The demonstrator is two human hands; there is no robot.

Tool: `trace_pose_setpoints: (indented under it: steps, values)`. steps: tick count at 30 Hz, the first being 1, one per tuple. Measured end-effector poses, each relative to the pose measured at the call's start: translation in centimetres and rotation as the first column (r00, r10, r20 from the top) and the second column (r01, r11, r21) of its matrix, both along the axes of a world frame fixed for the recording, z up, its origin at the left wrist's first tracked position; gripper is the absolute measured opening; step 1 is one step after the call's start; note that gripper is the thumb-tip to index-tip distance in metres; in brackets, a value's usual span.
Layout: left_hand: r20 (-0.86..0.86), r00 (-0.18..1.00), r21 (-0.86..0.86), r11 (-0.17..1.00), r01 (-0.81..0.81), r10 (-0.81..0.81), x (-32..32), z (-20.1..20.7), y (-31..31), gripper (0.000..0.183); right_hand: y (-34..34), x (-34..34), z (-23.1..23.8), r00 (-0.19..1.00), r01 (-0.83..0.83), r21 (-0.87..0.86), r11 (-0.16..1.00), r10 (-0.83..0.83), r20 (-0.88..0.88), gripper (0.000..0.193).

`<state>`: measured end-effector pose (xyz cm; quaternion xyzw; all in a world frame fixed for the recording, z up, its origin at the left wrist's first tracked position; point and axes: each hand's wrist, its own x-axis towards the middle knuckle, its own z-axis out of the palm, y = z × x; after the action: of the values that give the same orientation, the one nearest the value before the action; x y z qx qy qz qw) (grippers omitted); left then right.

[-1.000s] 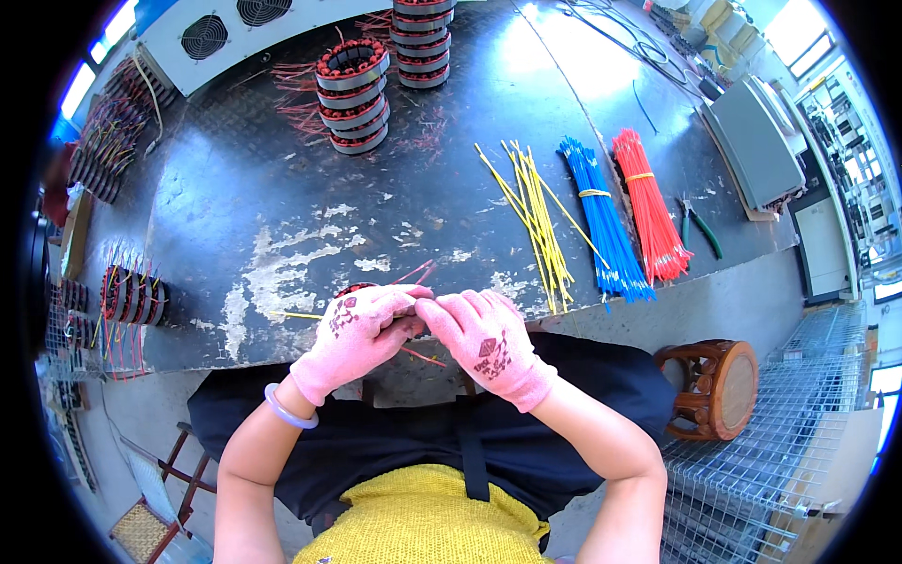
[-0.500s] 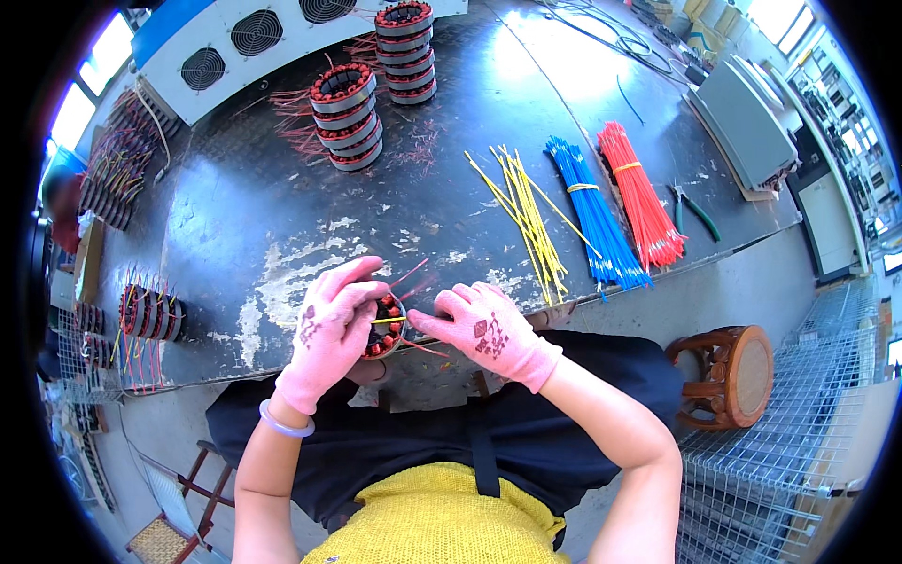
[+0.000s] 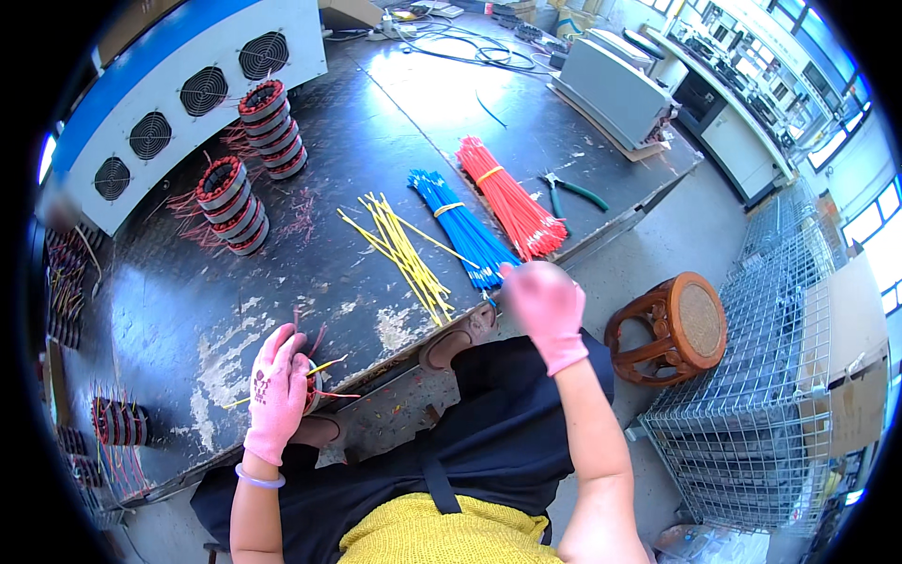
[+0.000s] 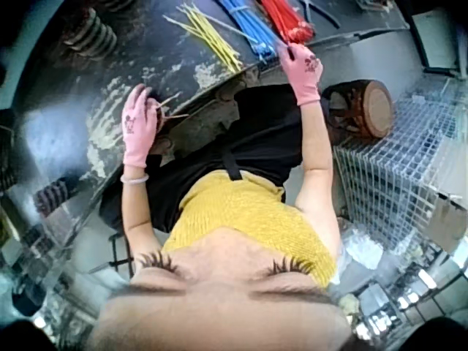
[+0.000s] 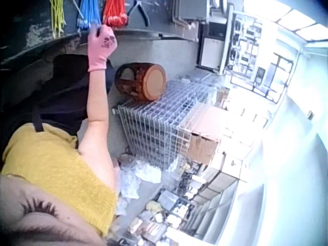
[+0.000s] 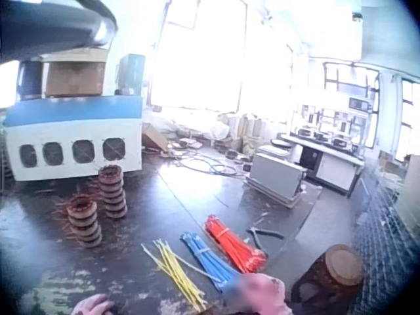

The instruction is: The person secures copper wire to a stator coil using zip ties and trims the excess with pliers. They pick up yellow and blue ties from the table, thread them through the coil, tighten them, and then use a tool to cut the ends.

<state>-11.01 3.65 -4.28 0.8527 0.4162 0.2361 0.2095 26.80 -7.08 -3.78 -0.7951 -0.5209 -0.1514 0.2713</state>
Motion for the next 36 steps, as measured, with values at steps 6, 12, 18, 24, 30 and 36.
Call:
trace_pose_setpoints:
  steps: [6, 12, 18, 24, 30, 36]
  values:
    - [0.003, 1.000, 0.020, 1.000, -0.020, 0.020, -0.3, -0.3, 0.0, 0.034, 0.0, 0.7, -0.3, 0.954, -0.011, -0.373, 0.928, -0.102, -0.283, 0.061]
    - [-0.001, 1.000, 0.035, 0.999, -0.015, 0.015, 0.1, 0.3, -0.1, 0.031, -0.8, 2.0, -0.8, 0.832, -0.202, -0.247, 0.948, 0.033, -0.554, 0.042]
    - [0.068, 0.998, 0.107, 0.994, -0.020, 0.013, 0.1, 0.5, -0.3, 0.047, -4.4, 0.3, 4.7, 0.250, -0.153, 0.227, 0.962, 0.260, -0.933, 0.036]
    - [0.102, 0.920, 0.724, 0.663, 0.192, -0.378, 3.9, 8.9, -3.3, 0.055, -2.6, -11.7, 11.2, 0.151, -0.795, 0.398, 0.457, 0.785, -0.601, 0.024]
    - [0.095, 0.973, 0.646, 0.757, 0.100, -0.210, 0.1, 9.5, -2.8, 0.035, 1.5, -13.9, 8.0, 0.183, -0.607, 0.382, 0.697, 0.590, -0.786, 0.012]
    - [0.333, 0.941, 0.213, 0.977, -0.017, -0.056, 0.2, 2.2, -1.6, 0.036, 6.4, -15.6, -0.2, 0.218, -0.506, 0.208, 0.837, 0.358, -0.908, 0.021]
